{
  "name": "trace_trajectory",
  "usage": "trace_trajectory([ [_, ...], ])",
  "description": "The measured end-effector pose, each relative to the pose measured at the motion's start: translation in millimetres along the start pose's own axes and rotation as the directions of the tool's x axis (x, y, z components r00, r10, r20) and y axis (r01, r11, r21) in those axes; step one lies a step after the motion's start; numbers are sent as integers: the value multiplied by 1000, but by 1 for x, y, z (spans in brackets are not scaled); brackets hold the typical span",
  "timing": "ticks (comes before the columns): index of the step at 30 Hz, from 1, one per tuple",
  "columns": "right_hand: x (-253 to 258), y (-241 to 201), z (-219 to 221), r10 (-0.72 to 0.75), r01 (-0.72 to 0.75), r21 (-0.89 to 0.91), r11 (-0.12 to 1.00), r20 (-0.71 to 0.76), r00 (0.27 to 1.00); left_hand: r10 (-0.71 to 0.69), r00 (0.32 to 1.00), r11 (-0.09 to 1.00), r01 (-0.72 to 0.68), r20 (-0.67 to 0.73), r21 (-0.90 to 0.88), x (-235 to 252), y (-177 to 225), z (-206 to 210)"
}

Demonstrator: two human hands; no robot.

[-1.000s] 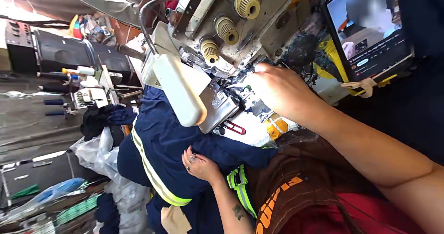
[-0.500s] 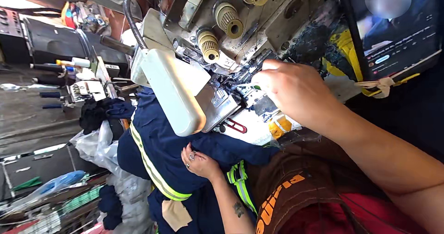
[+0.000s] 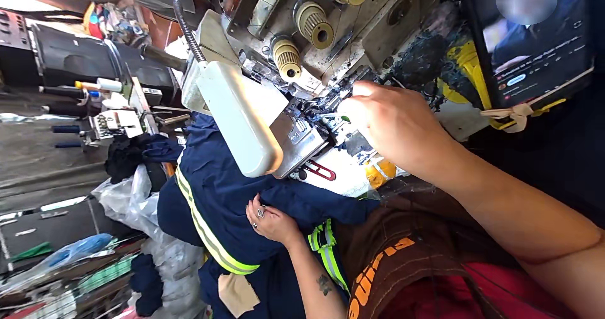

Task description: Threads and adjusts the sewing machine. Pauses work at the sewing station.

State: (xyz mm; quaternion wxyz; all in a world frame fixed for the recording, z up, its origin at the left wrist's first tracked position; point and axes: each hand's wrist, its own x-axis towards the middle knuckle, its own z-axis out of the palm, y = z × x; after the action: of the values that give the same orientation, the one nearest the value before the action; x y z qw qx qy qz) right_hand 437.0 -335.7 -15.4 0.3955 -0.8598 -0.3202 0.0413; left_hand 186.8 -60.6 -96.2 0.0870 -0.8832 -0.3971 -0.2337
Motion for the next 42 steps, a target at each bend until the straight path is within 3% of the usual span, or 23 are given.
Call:
trace_trajectory([
  [4,2,-4,4,0,1,12,1000,-32,999,2,1000,1000,-2,-14,1,-1,-1,2],
  [10,1,-8,5,4,-1,-63,998,45,999,-5,1000,1000,5,-13,-4,0,0,1],
  [19,4,-8,11,-1,0,-41,999,-28,1000,5,1000,1000,-5,-14,-2,0,0,2],
  [23,1,-8,8,0,1,-91,996,12,1000,-39,998,997,36,-39,-69,-1,0,1],
  [27,-14,-4,-10,15,-2,-163,987,76,997,-88,979,989,63,-182,-137,-2,16,-20],
  [28,-18,-3,-15,2,10,-173,985,65,998,-48,975,989,15,-217,-149,-2,30,-30],
  [30,-28,-2,-26,-30,39,-173,984,51,998,159,944,959,-217,-288,-180,-5,64,-51],
  [32,-38,-8,-34,-56,64,-157,985,54,997,375,867,837,-469,-328,-281,-9,100,-66],
  [34,-45,-16,-35,-98,105,-141,984,58,993,478,795,699,-602,-375,-387,-12,138,-70],
  [37,-57,-25,-27,-145,153,-114,982,76,987,487,765,596,-644,-422,-479,-15,174,-53],
  [42,-66,-16,-29,-158,179,-152,972,141,977,543,735,559,-677,-405,-479,-22,182,-40],
])
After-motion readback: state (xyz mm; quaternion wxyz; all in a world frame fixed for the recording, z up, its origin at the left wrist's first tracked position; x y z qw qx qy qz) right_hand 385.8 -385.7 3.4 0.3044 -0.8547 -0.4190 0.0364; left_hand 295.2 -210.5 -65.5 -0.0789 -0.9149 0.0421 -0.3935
